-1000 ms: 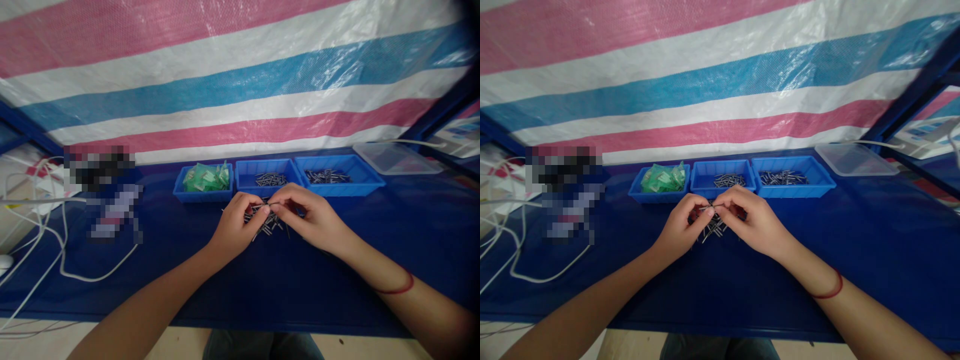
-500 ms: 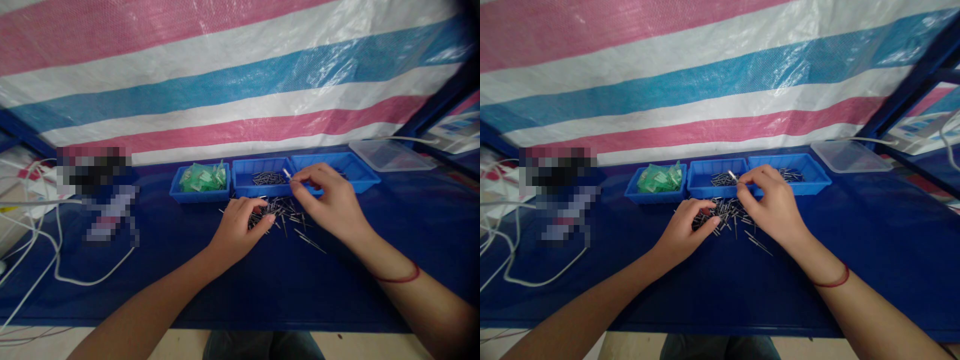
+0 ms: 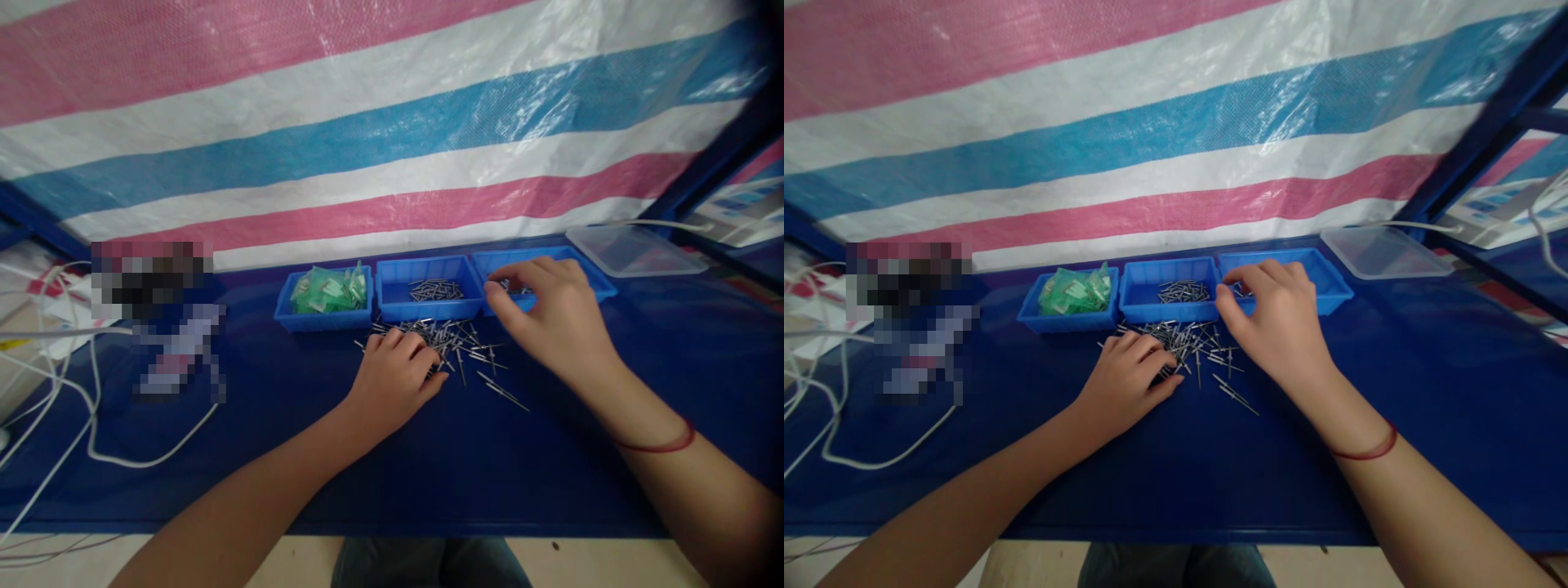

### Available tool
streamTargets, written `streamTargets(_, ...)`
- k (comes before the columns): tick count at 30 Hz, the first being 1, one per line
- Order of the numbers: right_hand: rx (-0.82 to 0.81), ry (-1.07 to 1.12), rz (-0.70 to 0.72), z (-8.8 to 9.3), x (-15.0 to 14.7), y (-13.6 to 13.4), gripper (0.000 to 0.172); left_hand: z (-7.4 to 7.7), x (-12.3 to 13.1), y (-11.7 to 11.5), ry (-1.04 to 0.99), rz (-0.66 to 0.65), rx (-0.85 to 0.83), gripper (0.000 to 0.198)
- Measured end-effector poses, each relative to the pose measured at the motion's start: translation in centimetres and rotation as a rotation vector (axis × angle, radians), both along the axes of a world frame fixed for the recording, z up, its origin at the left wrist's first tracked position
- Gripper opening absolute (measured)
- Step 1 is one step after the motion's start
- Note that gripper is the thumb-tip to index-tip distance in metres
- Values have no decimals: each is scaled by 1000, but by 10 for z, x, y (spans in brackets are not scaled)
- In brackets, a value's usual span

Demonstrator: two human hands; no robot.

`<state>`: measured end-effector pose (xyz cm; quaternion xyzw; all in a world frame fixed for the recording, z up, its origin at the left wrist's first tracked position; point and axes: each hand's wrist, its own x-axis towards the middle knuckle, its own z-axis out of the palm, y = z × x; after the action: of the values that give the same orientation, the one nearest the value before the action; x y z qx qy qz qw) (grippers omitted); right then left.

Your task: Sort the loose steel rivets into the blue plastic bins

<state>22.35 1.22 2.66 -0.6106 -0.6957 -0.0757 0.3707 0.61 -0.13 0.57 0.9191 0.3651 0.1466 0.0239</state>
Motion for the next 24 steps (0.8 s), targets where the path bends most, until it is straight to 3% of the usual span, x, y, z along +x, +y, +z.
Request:
streamTargets(5,-16,-4,205,4,-10,-6,12,2,-1,3,-45,65,6,26)
streamTargets(8,-105,9,310,5,-15,-9,13,2,-1,6,-31,88,24,28)
streamTargets(16,-410,-98,351,-5,-23,-12,16,-4,4,6,-10,106,38,26)
streamTargets(24,-475,-64,522,-13,-23,-8,12,-4,-1,7,-24,97,17,26)
